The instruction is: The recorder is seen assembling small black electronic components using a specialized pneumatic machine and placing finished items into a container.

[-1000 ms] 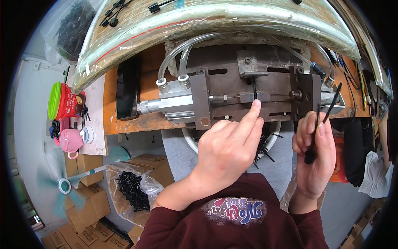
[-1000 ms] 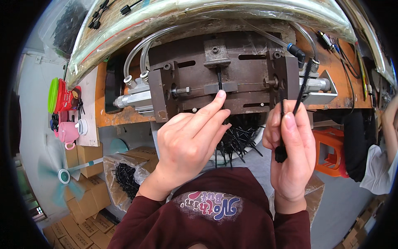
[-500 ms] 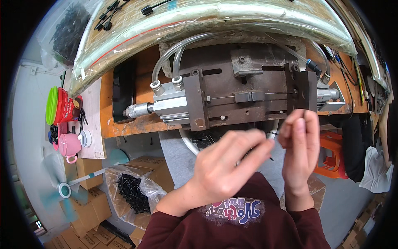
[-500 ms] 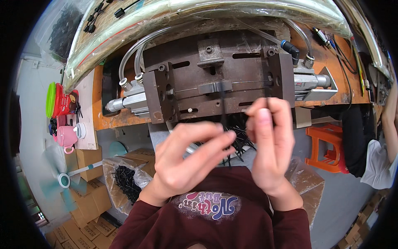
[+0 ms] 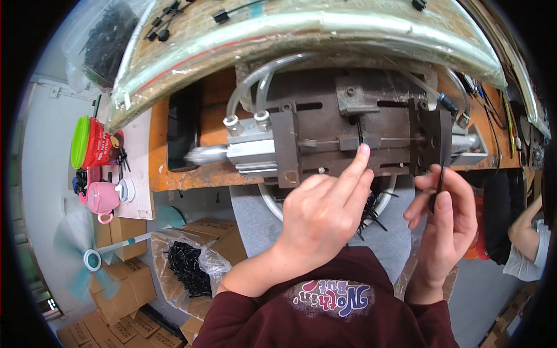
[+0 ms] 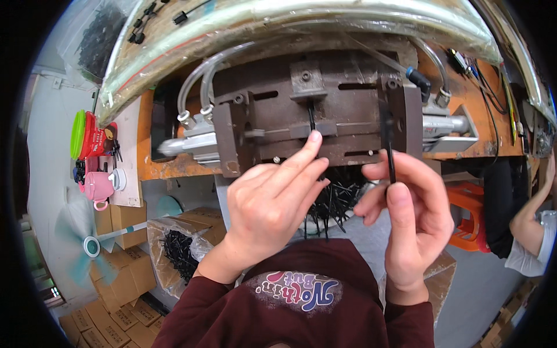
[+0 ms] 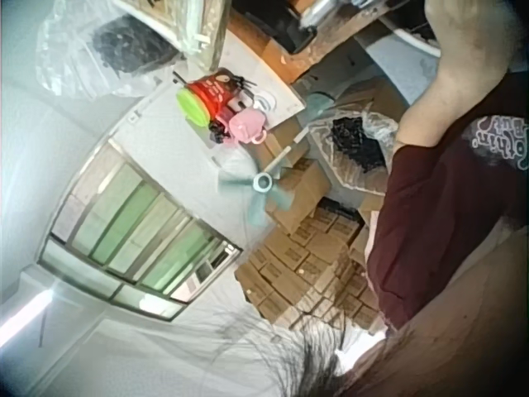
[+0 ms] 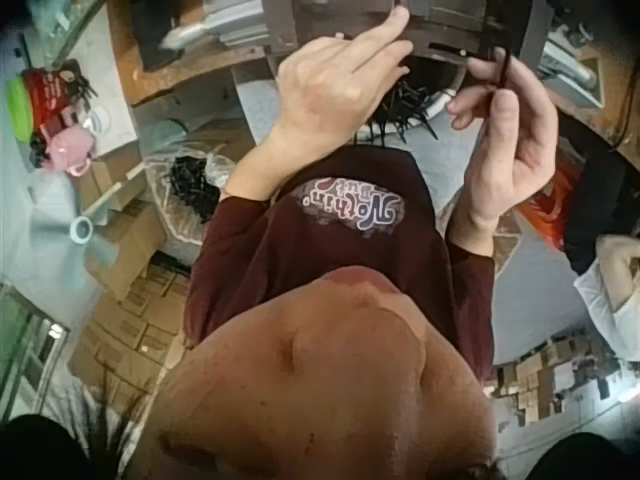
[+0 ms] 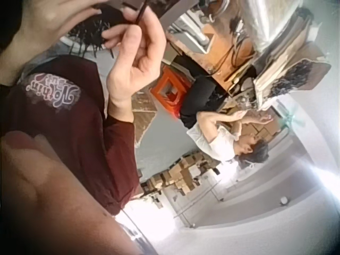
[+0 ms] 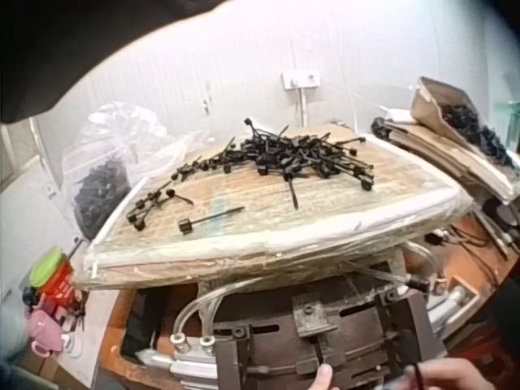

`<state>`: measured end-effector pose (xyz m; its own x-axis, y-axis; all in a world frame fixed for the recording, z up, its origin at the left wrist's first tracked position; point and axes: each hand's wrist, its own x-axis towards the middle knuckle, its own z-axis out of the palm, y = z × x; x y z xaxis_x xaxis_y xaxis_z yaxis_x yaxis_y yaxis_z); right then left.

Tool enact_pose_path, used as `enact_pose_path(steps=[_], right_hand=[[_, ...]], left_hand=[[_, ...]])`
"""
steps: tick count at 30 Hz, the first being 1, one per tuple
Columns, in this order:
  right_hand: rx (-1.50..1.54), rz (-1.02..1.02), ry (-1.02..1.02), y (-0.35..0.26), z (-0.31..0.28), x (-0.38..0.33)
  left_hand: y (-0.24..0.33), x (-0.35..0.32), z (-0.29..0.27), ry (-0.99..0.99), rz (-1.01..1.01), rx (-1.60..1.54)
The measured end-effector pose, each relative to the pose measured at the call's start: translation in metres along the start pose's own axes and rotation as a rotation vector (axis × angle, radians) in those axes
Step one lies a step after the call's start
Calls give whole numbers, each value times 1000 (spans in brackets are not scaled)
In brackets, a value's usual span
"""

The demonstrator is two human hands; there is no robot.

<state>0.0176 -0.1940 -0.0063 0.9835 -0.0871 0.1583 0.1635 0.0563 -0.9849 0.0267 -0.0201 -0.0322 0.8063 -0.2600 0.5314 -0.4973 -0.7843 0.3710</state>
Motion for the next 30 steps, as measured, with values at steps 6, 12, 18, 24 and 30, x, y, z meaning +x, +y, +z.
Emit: enact_pose_path(steps=[6, 12, 18, 24, 30], right_hand=[[61, -154, -38, 7, -26, 3], [10, -118, 22, -10, 0, 2], [59, -148, -180, -1, -4, -10], [16, -156, -222, 3, -6, -13], [-9, -179, -250, 4, -5, -14]], left_hand=[[-2, 18, -46, -113, 34, -170], [-121, 115, -121, 329, -74, 394], [-283, 166, -142, 222, -179, 614], [-263, 174, -110, -150, -173, 382], [-211, 179, -77, -103, -90, 207]])
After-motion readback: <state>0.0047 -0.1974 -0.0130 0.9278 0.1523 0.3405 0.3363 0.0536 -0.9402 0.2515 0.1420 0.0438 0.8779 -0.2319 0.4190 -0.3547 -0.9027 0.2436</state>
